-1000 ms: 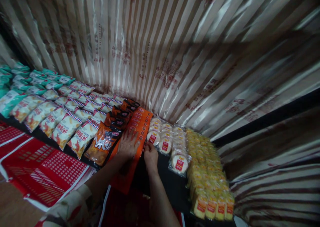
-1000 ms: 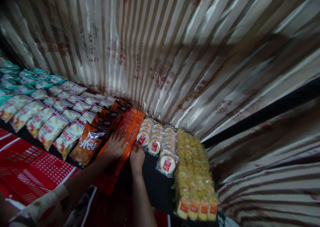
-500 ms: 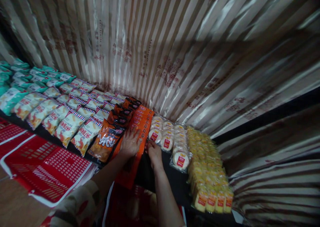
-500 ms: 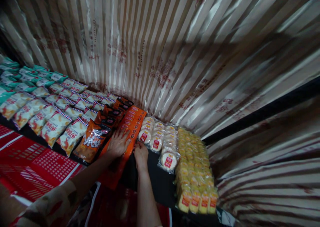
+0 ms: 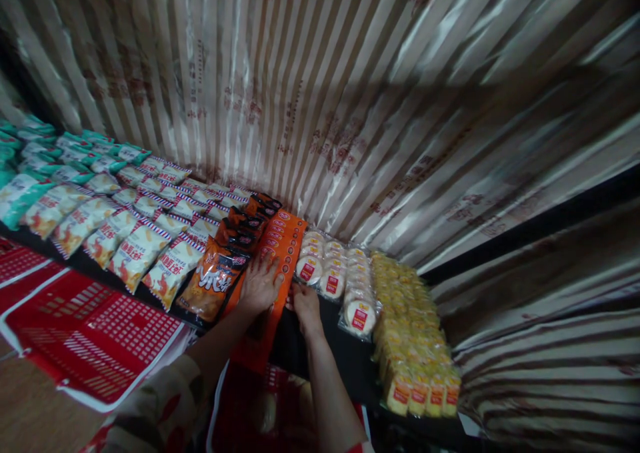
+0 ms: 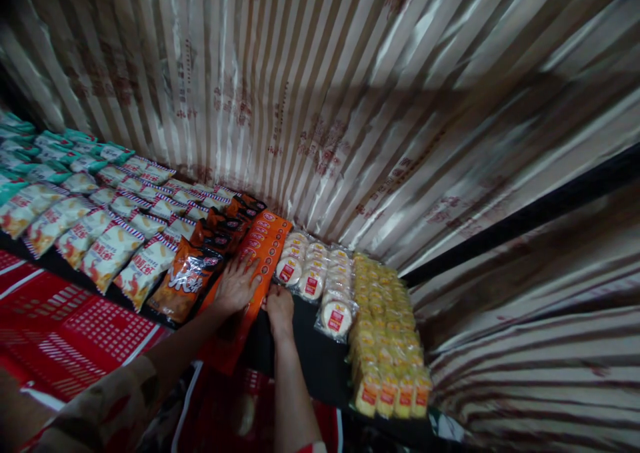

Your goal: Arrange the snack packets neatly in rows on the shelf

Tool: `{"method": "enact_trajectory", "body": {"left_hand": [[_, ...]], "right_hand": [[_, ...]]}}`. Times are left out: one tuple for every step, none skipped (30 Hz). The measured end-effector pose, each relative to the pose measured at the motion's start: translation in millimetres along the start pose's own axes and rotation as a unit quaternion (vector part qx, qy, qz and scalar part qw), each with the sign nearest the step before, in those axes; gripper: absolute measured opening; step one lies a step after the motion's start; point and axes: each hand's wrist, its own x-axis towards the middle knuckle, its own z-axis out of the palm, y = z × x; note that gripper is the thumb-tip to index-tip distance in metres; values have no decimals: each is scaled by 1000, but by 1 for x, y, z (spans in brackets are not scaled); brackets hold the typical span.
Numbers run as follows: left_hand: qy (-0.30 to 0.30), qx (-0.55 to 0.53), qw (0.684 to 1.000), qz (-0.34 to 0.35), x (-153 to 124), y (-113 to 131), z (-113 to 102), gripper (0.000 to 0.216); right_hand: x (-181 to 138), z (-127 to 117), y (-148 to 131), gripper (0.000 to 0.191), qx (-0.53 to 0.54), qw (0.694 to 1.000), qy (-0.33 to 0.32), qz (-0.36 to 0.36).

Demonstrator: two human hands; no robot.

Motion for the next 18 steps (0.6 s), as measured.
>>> {"method": "enact_trajectory", "body": {"left_hand": [[1,0,1000,-1,0,0,1,46],[0,0,1000,-3,0,0,1,46],[-1,-1,1000,-5,0,0,1,46],[-2,-3,1000,-7,0,0,1,47],[-2,-5,1000,-8,0,0,1,47],[-3,-6,1000,-8,0,0,1,47],[-2,-7,1000,-8,0,0,0,47],[-1,-9,1000,-8,1,1,0,47],[0,-10,1000,-9,1,1,-1,46],[0,-13,1000,-10,1,1,-2,46],[0,-16,1000,-12,1,1,-3,46],[0,-19,1000,-13,1,1,-3,46],[0,-22,1000,-13,1,1,-4,46],[0,-24,1000,-13,1,1,-4,46],[-1,-25,1000,-13,1,1,-5,46],[-1,-26,1000,-13,1,1,-5,46],[-2,-26,1000,-13,2,1,-5,46],[-4,-25,1000,-13,2,1,-5,46]], "right_hand": [[-1,0,-1,14,-1,1000,-6,9],[-1,1,-3,14,0,1000,-11,20],[-2,1,-5,14,2,999,-15,28],[-3,2,-7,14,6,999,-17,35],[-4,3,-9,14,11,999,-18,41],[-5,5,-12,14,15,999,-18,45],[-5,5,-14,14,20,999,-18,47],[-6,6,-16,14,25,998,-18,51],[-6,7,-17,14,32,998,-18,54],[-6,7,-18,15,38,997,-17,59],[-6,8,-19,15,44,997,-16,63],[-6,8,-19,14,50,996,-14,67],[-5,8,-19,13,54,996,-13,70],[-4,8,-19,12,58,995,-12,74],[-3,9,-19,11,61,995,-11,77],[-1,9,-19,10,62,995,-10,80],[0,9,-19,10,62,995,-10,82],[1,8,-19,9,60,995,-10,84]]}}
